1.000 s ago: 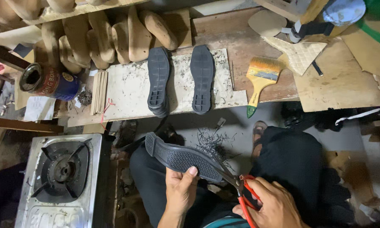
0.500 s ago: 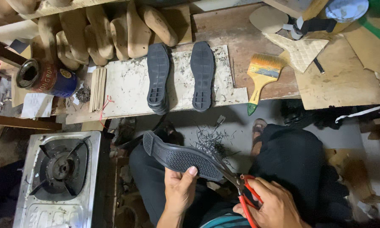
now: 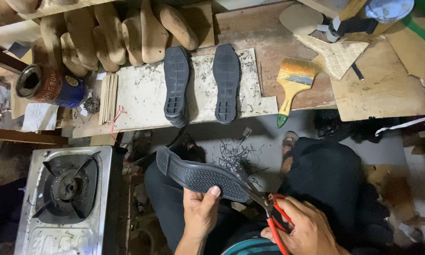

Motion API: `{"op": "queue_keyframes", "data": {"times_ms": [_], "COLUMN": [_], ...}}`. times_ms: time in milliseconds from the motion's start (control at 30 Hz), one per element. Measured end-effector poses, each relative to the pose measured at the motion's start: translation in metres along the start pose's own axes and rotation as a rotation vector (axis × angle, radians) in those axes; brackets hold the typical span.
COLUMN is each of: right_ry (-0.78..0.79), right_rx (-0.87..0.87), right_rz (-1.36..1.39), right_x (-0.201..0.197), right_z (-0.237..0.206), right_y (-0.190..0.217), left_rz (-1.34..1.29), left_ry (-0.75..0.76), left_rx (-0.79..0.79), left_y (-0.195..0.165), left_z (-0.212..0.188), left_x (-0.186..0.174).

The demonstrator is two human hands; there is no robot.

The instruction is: The person sits on the workshop floor and trims excess rubber from the edges of black shoe soles using red-handled scissors, letting the trimmings fall to the floor. They place each finished sole on the bench with a stack of other soles and pick up the next one to continue trimming.

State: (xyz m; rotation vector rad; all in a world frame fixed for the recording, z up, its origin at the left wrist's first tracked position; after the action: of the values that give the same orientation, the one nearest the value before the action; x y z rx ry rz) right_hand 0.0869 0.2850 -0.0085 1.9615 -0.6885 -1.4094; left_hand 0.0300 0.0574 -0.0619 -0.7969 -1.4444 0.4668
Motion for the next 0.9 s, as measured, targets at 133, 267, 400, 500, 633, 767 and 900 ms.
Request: {"op": "queue_keyframes", "data": {"times_ms": [133, 267, 400, 500, 633, 767, 900], "right_ry": [0.040, 0.035, 0.035, -0.014, 0.069, 0.172, 0.232], "right_rx": [0.080, 0.031, 0.018, -0.009, 0.099, 0.161, 0.212], "right_rz": [-0.001, -0.005, 0.003, 0.004, 0.047, 0.079, 0.130], "right_x": [-0.005, -0.006, -0.004, -0.001, 0.000, -0.002, -0.004], "right_z": [0.000, -0.001, -0.002, -0.005, -0.008, -0.006, -0.008], "right_y": [0.002, 0.003, -0.002, -0.006, -0.015, -0.020, -0.014], "left_rz": [0.009, 0.009, 0.009, 0.017, 0.023, 0.044, 0.026], "left_ry": [0.008, 0.023, 0.018, 0.021, 0.042, 0.044, 0.040], "left_rx": [-0.011, 0.000, -0.014, -0.024, -0.038, -0.070, -0.066], "left_y": [0.002, 0.006, 0.008, 0.006, 0.003, 0.000, 0.002], "left_z": [-0.001, -0.003, -0.003, -0.003, -0.003, -0.003, -0.005], "left_x": [-0.006, -0.010, -0.011, -0.011, -0.010, -0.010, -0.013]}}
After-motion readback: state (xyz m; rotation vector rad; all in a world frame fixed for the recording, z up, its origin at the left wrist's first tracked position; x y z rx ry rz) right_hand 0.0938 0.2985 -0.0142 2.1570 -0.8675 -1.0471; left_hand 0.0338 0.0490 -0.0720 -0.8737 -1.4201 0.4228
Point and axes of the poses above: each hand's wrist, its own z-axis towards the middle knuckle, its own x-axis out of the palm, y = z × x, the point moved 2 cm from there along z, towards the middle knuckle, and after that the axes turned 9 degrees about y, right-handed, at the moved point
